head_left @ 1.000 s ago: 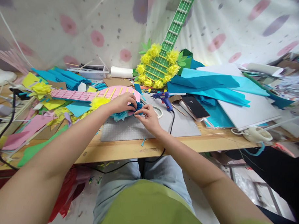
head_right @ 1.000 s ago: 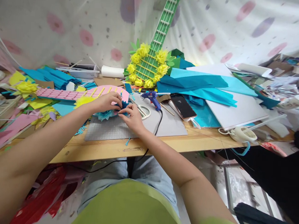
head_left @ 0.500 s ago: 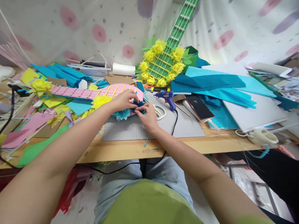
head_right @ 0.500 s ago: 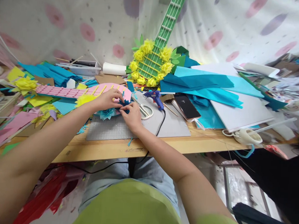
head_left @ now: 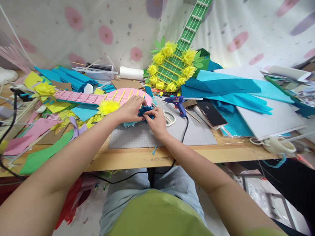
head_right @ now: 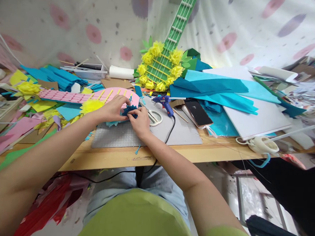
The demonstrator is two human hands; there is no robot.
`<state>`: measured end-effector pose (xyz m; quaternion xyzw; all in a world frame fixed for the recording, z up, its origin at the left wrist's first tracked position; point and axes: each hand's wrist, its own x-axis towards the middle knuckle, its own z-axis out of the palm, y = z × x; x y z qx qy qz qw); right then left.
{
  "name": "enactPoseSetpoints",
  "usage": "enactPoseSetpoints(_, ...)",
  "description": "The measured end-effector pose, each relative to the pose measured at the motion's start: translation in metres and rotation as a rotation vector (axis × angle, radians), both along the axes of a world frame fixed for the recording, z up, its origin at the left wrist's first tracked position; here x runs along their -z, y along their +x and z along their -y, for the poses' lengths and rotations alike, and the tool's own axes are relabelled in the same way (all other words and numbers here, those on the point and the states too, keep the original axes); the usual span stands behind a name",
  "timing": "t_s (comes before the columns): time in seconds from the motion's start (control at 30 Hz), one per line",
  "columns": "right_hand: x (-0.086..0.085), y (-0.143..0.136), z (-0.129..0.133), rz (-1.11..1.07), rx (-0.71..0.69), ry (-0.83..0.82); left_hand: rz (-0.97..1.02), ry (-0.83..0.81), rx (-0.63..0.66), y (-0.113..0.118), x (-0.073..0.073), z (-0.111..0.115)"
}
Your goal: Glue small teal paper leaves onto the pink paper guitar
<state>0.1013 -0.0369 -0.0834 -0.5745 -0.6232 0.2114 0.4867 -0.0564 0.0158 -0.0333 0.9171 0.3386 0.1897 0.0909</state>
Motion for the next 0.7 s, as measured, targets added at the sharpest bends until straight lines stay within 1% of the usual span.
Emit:
enactPoseSetpoints(0.13,0.001,0.001,-0.001,0.003,-0.026,0.019,0.004,0.018,-0.002,0.004,0.004,-0.002)
enactPoseSetpoints(0.23,-0.001,0.0,0.001,0.008,-0.032,0.009,-0.034,0.037,-0.007,0.006,0.002,-0.002)
enactPoseSetpoints(0.37,-0.005,0.003,0.005,0.0,-0.056,0.03,-0.09,0.124,0.033,0.009,-0.002,0.004)
enactPoseSetpoints(0.43,-0.007,0.007,0.005,-0.015,-0.069,0.058,-0.119,0.171,0.057,0.01,-0.003,0.008)
enactPoseSetpoints(0.53,-0.01,0.017,0.004,-0.065,-0.051,0.09,-0.149,0.233,0.079,0.013,-0.001,0.013)
enactPoseSetpoints(0.63,-0.012,0.028,0.002,-0.107,-0.025,0.104,-0.163,0.261,0.066,0.015,-0.001,0.016)
enactPoseSetpoints(0.7,-0.012,0.034,0.001,-0.119,-0.013,0.108,-0.179,0.254,0.053,0.015,-0.004,0.016)
